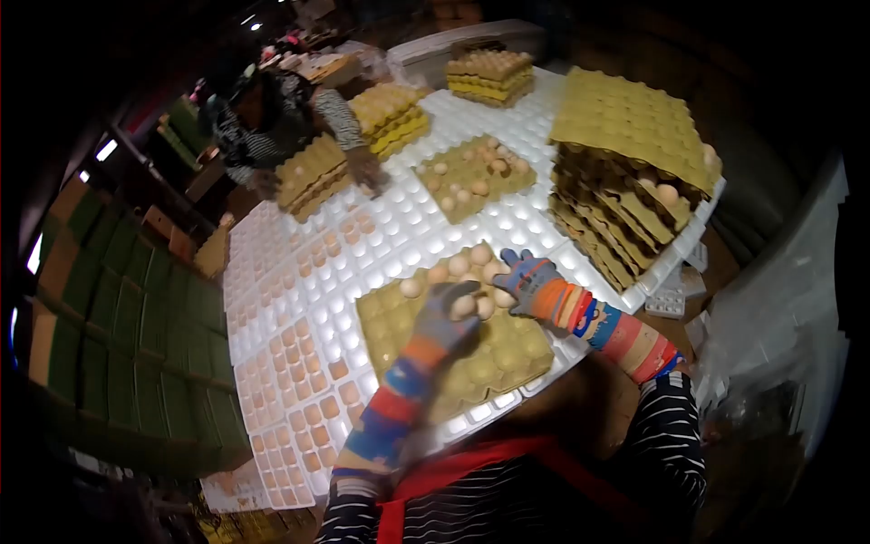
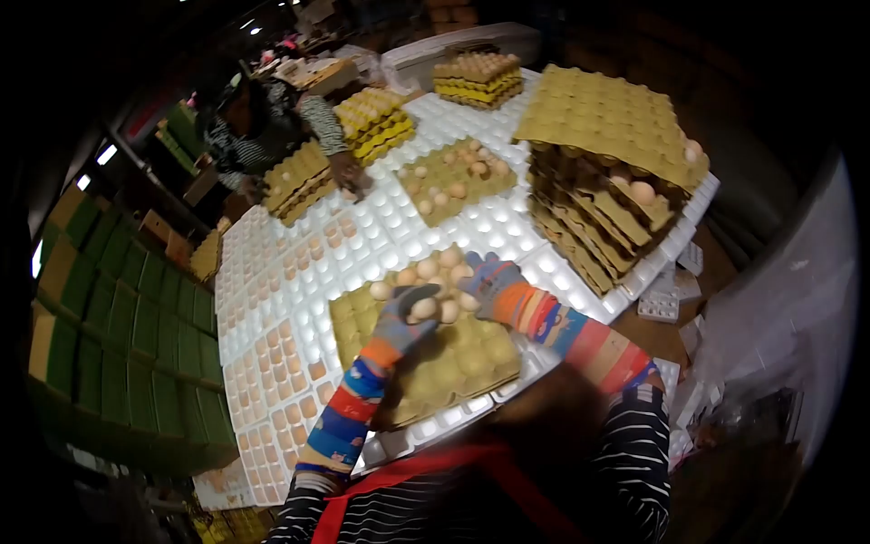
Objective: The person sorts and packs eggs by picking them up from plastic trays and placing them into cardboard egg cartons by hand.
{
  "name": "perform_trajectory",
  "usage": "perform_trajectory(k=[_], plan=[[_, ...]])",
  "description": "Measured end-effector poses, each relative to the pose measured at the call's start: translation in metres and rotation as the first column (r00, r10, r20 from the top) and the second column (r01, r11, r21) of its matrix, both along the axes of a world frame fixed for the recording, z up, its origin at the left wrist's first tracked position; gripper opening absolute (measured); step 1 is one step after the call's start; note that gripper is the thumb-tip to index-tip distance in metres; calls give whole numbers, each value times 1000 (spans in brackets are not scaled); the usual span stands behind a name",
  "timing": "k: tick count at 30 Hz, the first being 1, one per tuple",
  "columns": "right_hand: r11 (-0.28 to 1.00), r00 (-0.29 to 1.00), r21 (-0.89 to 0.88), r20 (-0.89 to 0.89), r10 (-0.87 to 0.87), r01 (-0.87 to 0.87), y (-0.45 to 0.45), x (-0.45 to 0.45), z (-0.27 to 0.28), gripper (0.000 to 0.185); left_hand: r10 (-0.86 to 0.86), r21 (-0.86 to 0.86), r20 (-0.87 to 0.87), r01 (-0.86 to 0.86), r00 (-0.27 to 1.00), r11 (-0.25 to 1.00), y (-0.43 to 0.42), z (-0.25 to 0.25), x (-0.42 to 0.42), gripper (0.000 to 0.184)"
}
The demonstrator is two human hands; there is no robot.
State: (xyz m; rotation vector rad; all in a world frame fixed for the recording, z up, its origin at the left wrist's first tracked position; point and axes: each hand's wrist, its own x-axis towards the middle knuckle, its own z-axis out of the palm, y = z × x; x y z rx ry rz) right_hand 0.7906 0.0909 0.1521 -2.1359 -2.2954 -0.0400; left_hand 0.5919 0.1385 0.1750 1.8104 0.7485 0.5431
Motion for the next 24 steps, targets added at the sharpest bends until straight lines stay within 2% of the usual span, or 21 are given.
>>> perform_trajectory(k=[1, 2, 3, 4, 6, 7, 8, 9, 11, 12, 13, 14, 15, 16, 17, 18, 19, 20, 21, 22, 24], plan=[[996, 999, -82, 49, 23, -19, 8, 1, 1, 49, 84, 510, -272, 69, 959, 857, 0, 5, 8, 44], [988, 989, 61, -35, 146, -144, 5, 6, 10, 28, 142, 631, -459, 209, 877, 747, 4, -1, 20, 41], [991, 989, 41, -64, 132, -130, 7, 5, 22, 28, 232, 682, -620, 369, 749, 632, 9, -15, 34, 38], [994, 985, -56, -152, 87, -96, 9, 7, 34, 36, 349, 694, -684, 423, 641, 582, 10, -33, 47, 34], [999, 903, -10, -428, 39, -47, 19, 34, 15, 48, 258, 666, -661, 392, 705, 634, 20, -33, 47, 28], [996, 793, -86, -608, -34, -24, 22, 31, 29, 43, 227, 617, -649, 327, 726, 716, 23, -27, 39, 31], [996, 610, -89, -789, -71, 1, 26, 32, 24, 41, 183, 566, -590, 242, 786, 788, 30, -28, 28, 38], [993, 550, -93, -827, -121, 78, 29, 28, 23, 41, 147, 506, -519, 163, 842, 847, 38, -30, 15, 45], [931, 255, -359, -897, -362, 59, 30, -8, 61, 40, 237, 484, -354, -40, 905, 874, 53, -29, -35, 50], [974, 159, -228, -962, -223, -13, 35, -23, 54, 39, 281, 458, -268, -134, 922, 879, 60, -25, -68, 52], [982, 143, -167, -978, -154, -85, 40, -41, 55, 39, 304, 337, -256, -210, 917, 918, 65, -6, -111, 57], [978, 171, -171, -974, -149, -120, 47, -55, 49, 39, 392, 400, -253, -273, 885, 875, 83, -26, -149, 59], [972, 201, -178, -969, -146, -152, 56, -69, 42, 40, 509, 333, -233, -424, 829, 842, 96, -44, -192, 58], [965, 408, -169, -910, -75, -198, 66, -79, 38, 42, 636, 317, -272, -557, 722, 768, 108, -54, -238, 57], [969, 402, -104, -916, -7, -222, 74, -105, 38, 41, 775, 422, -256, -655, 578, 627, 120, -74, -283, 57], [951, 465, -74, -882, 78, -300, 92, -125, 30, 40, 822, 412, -324, -712, 468, 568, 137, -82, -329, 57], [925, 518, -54, -839, 163, -377, 113, -147, 22, 38, 864, 462, -347, -735, 365, 497, 151, -89, -373, 54], [863, 379, -151, -924, 50, -482, 124, -190, 50, 36, 877, 553, -398, -693, 267, 462, 169, -98, -411, 53], [870, 552, -102, -807, 211, -483, 144, -221, 48, 36, 886, 639, -433, -638, 165, 430, 189, -104, -441, 52], [835, 613, -106, -729, 304, -540, 167, -253, 44, 36, 885, 675, -444, -596, 142, 435, 203, -99, -458, 51], [854, 748, -180, -592, 302, -487, 218, -313, 11, 49, 877, 756, -468, -466, 107, 460, 239, -118, -494, 50]])
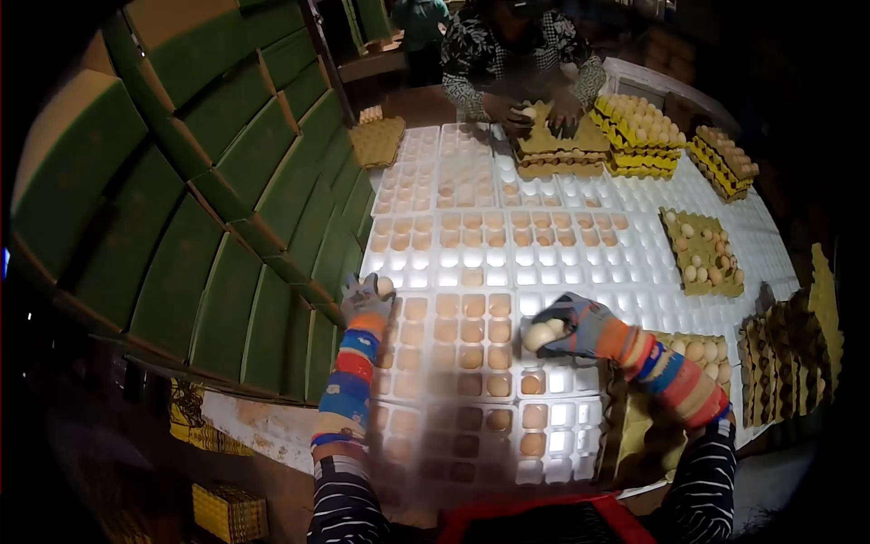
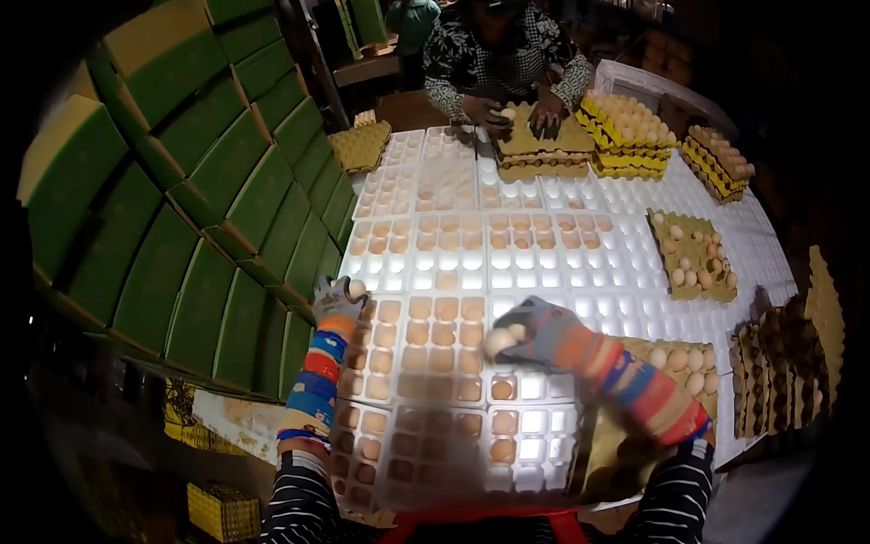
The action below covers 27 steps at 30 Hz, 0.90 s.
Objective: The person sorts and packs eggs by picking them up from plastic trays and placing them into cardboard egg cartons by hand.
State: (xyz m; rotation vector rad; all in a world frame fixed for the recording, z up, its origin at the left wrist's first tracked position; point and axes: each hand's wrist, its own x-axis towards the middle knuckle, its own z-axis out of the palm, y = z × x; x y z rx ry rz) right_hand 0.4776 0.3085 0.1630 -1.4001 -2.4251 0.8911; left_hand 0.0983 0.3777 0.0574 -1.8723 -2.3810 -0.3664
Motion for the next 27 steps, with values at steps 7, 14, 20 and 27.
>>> perform_trajectory(k=[7, 14, 20, 27], plan=[[978, 960, 151, 219, -176, 145, 118, -186, -65, 52, -144, -322, -207, 71, 968, 944, 53, -5, -9, 42], [977, 964, 191, 230, -133, 89, 159, -231, -102, 47, -102, -342, -129, 52, 986, 938, 87, -40, -27, 41], [995, 975, 44, 198, -99, 92, 197, -276, -112, 44, -165, 291, 483, 20, 860, 957, 120, -25, -25, 35], [825, 828, 399, -543, -140, 401, 217, -277, -186, 24, -228, 338, 219, 145, 949, 930, 161, -94, -39, 20]])
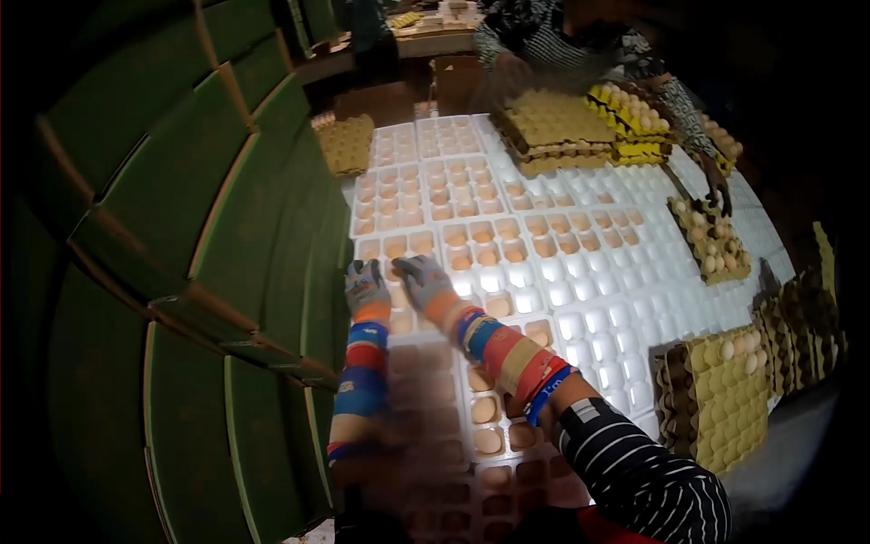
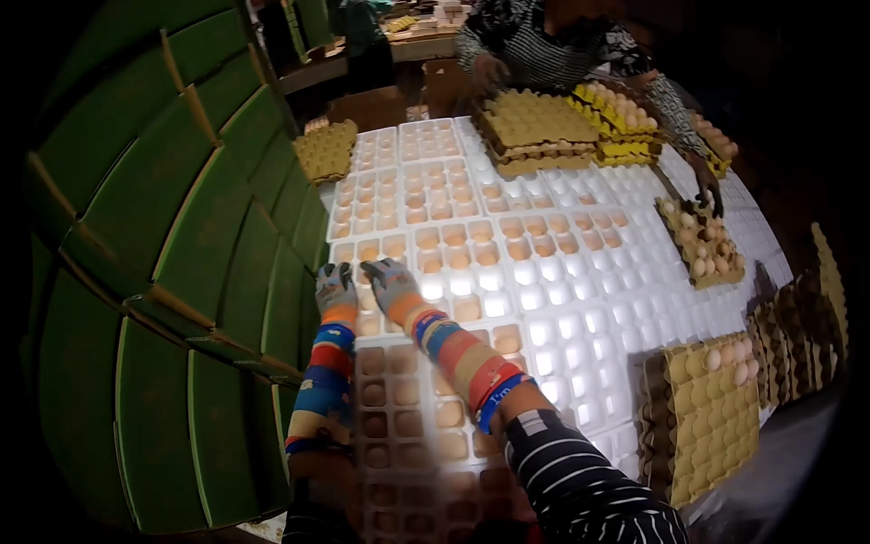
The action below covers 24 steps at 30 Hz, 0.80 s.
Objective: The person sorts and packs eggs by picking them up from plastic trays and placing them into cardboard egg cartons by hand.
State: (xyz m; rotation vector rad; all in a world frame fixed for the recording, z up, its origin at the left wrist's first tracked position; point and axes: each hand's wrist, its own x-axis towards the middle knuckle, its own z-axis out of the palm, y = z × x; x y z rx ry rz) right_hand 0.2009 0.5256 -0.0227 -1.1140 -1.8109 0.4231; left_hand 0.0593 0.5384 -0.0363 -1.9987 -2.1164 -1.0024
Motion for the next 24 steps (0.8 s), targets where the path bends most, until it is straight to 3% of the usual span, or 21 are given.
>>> perform_trajectory(k=[1, 2, 4, 7, 8, 9, 11, 13, 15, 16, 17, 18, 19, 20, 21, 22, 24], plan=[[1000, 1000, 19, 3, -3, 3, 0, 2, 0, 25, -54, 4, 23, 54, 998, 999, -3, -3, -1, 20], [999, 1000, 36, 5, 5, -5, -2, 6, 0, 27, -65, -141, 89, 77, 994, 987, -4, -4, -2, 26], [1000, 997, 27, 70, -16, 15, -9, 16, 13, 29, -40, -54, 128, 47, 991, 997, -14, -7, -2, 28], [997, 986, -79, 166, 25, -12, -19, 50, 41, 30, -54, 72, -49, 57, 997, 996, -33, 5, 11, 31], [988, 984, -152, 168, 64, -38, -34, 70, 59, 29, -149, 43, 142, 144, 979, 989, -40, 12, 23, 38], [993, 983, -110, 171, 64, -45, -43, 91, 57, 32, -140, 4, 199, 142, 970, 990, -48, 21, 37, 43], [937, 978, -328, 123, 169, -121, -103, 146, 111, 36, -384, 198, 203, 346, 901, 917, -34, -30, 29, 45], [941, 956, -315, 217, 198, -123, -157, 209, 132, 35, -481, 185, 125, 456, 868, 871, -53, -12, 75, 45], [949, 949, -294, 251, 192, -115, -224, 287, 164, 34, -515, 48, 66, 513, 854, 857, -105, 47, 127, 37], [941, 971, -337, 226, 79, 2, -258, 328, 187, 33, -608, 92, 257, 608, 751, 789, -116, 51, 152, 37], [867, 952, -420, 252, -174, 269, -299, 358, 220, 33, -669, 155, 433, 681, 604, 715, -128, 56, 177, 36], [852, 915, -343, 228, -333, 396, -322, 415, 206, 34, -723, 129, 306, 726, 619, 676, -157, 85, 212, 38], [767, 788, -284, 444, -427, 576, -346, 463, 209, 35, -769, 126, 318, 779, 555, 615, -183, 110, 246, 39], [600, 674, -367, 600, -432, 711, -367, 486, 224, 33, -806, 119, 327, 824, 494, 554, -207, 132, 281, 39], [569, 627, -376, 699, -345, 732, -380, 518, 214, 29, -846, 62, 274, 869, 458, 491, -225, 145, 313, 42], [730, 595, -161, 705, -386, 665, -393, 532, 206, 36, -880, -1, 223, 903, 419, 430, -241, 153, 346, 44], [577, 533, -343, 824, -194, 741, -401, 538, 221, 41, -895, -179, 132, 899, 426, 401, -268, 168, 408, 50]])
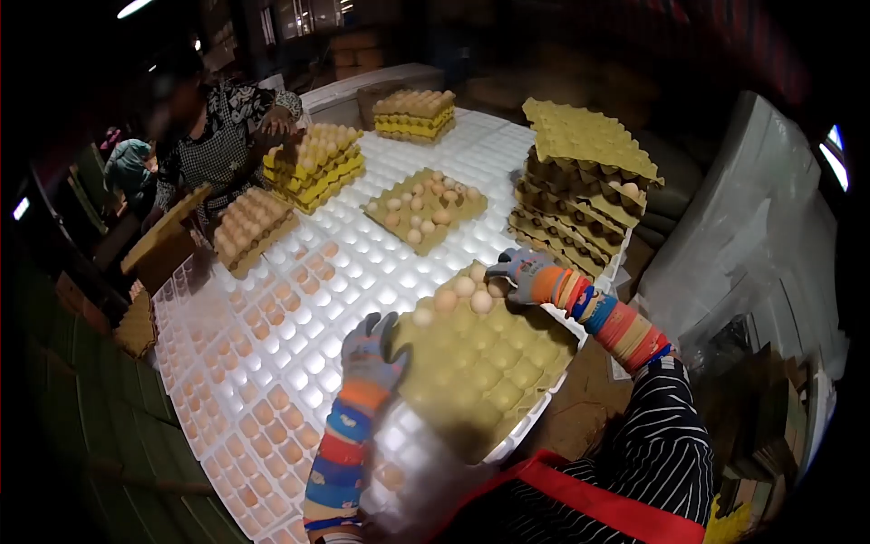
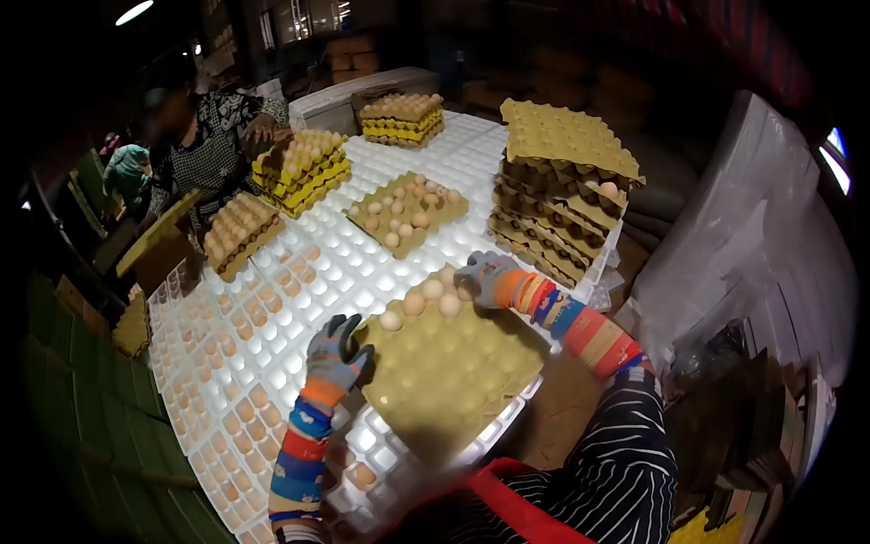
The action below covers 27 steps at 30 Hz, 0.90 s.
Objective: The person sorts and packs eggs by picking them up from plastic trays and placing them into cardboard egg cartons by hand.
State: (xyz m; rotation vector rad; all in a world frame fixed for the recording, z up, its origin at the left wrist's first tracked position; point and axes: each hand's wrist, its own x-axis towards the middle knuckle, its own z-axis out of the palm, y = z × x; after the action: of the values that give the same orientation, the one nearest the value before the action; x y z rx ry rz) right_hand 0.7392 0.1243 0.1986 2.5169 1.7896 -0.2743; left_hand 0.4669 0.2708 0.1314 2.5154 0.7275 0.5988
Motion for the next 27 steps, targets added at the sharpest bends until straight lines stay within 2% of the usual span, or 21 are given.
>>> perform_trajectory(k=[2, 4, 6, 7, 8, 10, 11, 12, 13, 14, 15, 16, 17, 18, 19, 20, 22, 23, 24, 26, 27], plan=[[986, 978, -6, -131, 162, -164, 6, 27, -31, 39, 44, 118, -75, -35, 996, 992, -9, -20, 52, 57], [974, 972, 80, -83, 218, -211, 2, 35, -41, 38, 109, 166, -242, -69, 964, 984, -24, -5, 77, 51], [899, 900, 403, -306, 311, -173, -7, 57, -58, 39, 116, 92, -415, -85, 902, 992, -28, 12, 94, 47], [834, 838, 540, -401, 371, -111, -10, 69, -66, 40, 169, 183, -385, -104, 907, 978, -36, 25, 96, 37], [924, 487, 339, -846, 217, 176, -9, 82, -74, 41, 195, 100, -233, -176, 953, 979, -34, 19, 95, 34], [899, -238, 208, -919, 315, 387, -4, 103, -83, 36, 275, -85, 93, -267, 957, 960, -28, 0, 90, 29], [822, 39, 448, -884, 465, 351, -2, 107, -83, 33, 368, -245, 346, -295, 863, 923, -28, -4, 93, 27], [884, 135, 375, -927, 351, 278, 6, 108, -83, 30, 519, -635, 491, -119, 700, 763, -24, -4, 92, 24], [934, 241, 289, -941, 237, 210, 16, 105, -75, 28, 526, -764, 514, 84, 678, 639, -27, 0, 94, 21], [970, 358, 191, -925, 128, 149, 25, 99, -67, 25, 382, -620, 488, 4, 785, 784, -37, 10, 101, 17], [813, 750, 567, -480, 455, -131, 28, 89, -62, 20, 259, -429, 438, -53, 861, 902, -48, 19, 108, 15], [798, 861, 484, -157, 484, -360, 30, 78, -55, 28, 136, -183, 273, -88, 952, 979, -47, 16, 112, 19], [824, 865, 321, -27, 500, -467, 49, 79, -87, 28, 425, -880, 148, -78, 893, 469, -66, 39, 137, 26], [832, 844, 140, 99, 527, -537, 69, 79, -117, 29, 363, -739, -101, -314, 926, 596, -81, 40, 152, 29], [820, 825, 95, 103, 556, -565, 60, 71, -76, 37, 233, -213, -65, -242, 970, 947, -86, 10, 155, 29], [841, 841, 22, 63, 538, -540, 60, 72, -60, 39, 229, 18, -288, -233, 930, 972, -103, 27, 166, 35], [812, 825, 436, -226, 517, -389, 57, 96, -72, 44, 259, 215, -337, -194, 905, 957, -96, -3, 171, 44], [929, 690, 364, -655, 308, -70, 49, 99, -59, 48, 275, 202, -321, -219, 906, 955, -96, -3, 171, 44], [866, 214, 488, -863, 458, 113, 62, 117, -103, 45, 291, 190, -305, -241, 907, 952, -95, -3, 172, 44], [946, -254, 246, -921, 296, 211, 49, 124, -82, 51, 302, 133, -271, -275, 914, 952, -92, -6, 169, 43], [949, -233, 256, -927, 295, 182, 54, 124, -92, 48, 301, 89, -251, -288, 920, 954, -89, -10, 167, 42]])
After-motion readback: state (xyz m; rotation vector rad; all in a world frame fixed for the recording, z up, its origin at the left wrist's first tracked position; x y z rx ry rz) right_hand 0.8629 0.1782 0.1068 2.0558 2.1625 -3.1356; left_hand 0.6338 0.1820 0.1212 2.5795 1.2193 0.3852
